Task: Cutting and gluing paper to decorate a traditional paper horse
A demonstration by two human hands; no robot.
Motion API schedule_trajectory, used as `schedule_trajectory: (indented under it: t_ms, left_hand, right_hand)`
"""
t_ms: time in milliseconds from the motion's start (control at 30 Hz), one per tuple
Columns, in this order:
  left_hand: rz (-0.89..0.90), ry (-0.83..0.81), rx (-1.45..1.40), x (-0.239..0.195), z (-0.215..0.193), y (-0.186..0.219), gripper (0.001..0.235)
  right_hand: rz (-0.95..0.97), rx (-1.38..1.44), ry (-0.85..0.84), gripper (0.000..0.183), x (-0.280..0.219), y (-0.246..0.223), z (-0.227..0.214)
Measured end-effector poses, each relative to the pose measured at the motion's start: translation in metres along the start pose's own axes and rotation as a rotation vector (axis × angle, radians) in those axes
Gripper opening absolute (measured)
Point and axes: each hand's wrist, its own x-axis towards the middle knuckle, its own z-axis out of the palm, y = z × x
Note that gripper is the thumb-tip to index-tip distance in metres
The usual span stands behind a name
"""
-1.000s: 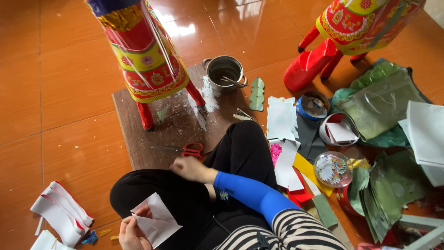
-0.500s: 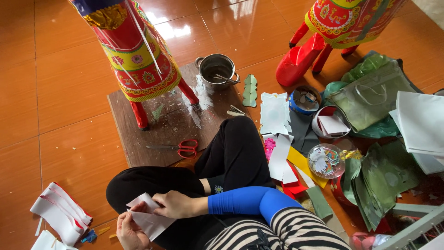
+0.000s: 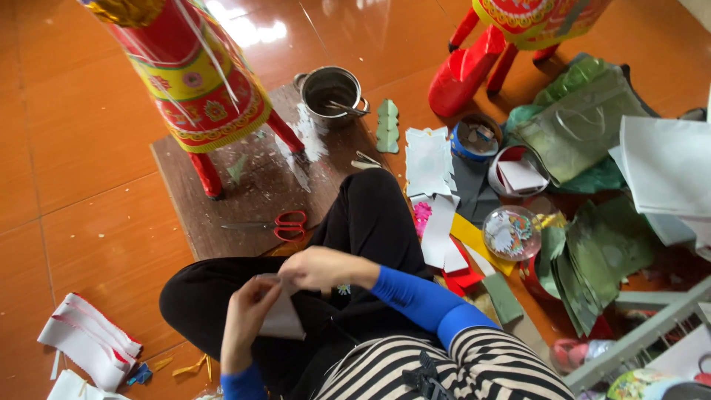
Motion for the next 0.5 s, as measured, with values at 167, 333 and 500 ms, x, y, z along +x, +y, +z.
schedule_trajectory:
  t_ms: [167, 333, 500]
  left_hand:
    - [-0.007, 0.032, -0.415, 0.047, 0.037, -0.032, 0.006]
    - [-0.072, -0.021, -0.511, 0.056, 0.074, -0.037, 0.009]
    - [-0.098, -0.024, -0.373, 0.059, 0.074, -0.048, 0.011]
  right_hand:
    - [0.114, 0.71, 0.452, 0.023, -0.013, 0.093, 0.001]
    - [0.192, 1.141, 0.477, 0.007, -0.02, 0.137, 0.02]
    - [0.264, 1.05, 0.563, 0.014, -0.007, 0.156, 0.035]
